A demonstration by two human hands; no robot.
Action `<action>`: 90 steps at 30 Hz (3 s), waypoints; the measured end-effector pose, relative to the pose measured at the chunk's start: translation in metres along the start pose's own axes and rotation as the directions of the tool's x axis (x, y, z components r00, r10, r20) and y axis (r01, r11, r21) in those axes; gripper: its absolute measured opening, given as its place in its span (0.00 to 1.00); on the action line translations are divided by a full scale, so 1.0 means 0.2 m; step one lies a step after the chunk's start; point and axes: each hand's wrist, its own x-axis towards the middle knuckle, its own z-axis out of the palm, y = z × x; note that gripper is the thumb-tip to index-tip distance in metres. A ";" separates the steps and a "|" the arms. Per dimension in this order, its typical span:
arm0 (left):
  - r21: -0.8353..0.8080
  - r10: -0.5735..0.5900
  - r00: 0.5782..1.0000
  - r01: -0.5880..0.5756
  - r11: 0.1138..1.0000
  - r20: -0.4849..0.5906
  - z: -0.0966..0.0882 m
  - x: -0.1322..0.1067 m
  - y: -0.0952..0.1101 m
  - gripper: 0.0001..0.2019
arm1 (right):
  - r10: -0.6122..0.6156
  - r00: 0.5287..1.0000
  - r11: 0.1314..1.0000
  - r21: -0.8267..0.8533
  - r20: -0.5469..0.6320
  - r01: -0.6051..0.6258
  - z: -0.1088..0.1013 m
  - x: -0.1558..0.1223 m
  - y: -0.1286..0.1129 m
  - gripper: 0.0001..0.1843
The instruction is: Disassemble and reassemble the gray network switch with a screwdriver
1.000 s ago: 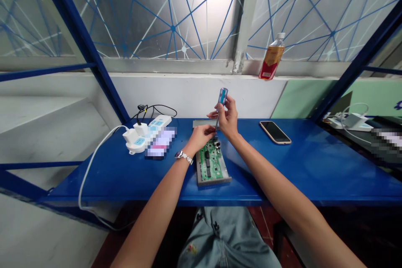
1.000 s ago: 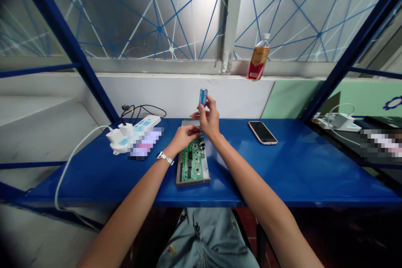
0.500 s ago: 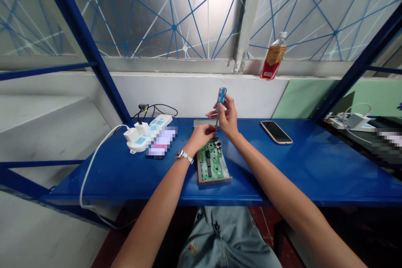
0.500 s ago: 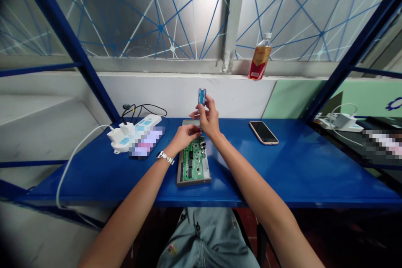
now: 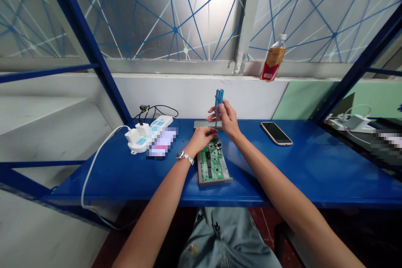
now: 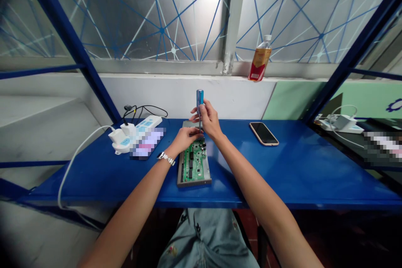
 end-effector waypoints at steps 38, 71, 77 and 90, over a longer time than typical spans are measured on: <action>-0.175 0.046 0.998 -0.038 0.984 0.039 0.03 0.01 -0.03 0.10 | 0.025 0.999 0.957 -0.290 0.038 -0.012 -0.13 -0.02 -0.05 0.26; -0.052 -0.051 0.994 0.046 0.998 -0.101 0.03 0.00 0.00 0.08 | -0.047 0.983 0.935 -0.353 -0.178 -0.019 -0.06 -0.03 -0.05 0.20; -0.015 -0.014 0.995 0.013 1.000 -0.099 0.02 0.01 -0.01 0.08 | 0.034 0.998 0.982 -0.182 -0.051 -0.043 -0.06 -0.04 -0.06 0.21; -0.182 -0.020 0.998 0.009 0.983 -0.054 0.03 0.01 -0.01 0.08 | 0.057 0.997 0.930 -0.360 -0.056 -0.073 -0.12 -0.07 0.04 0.13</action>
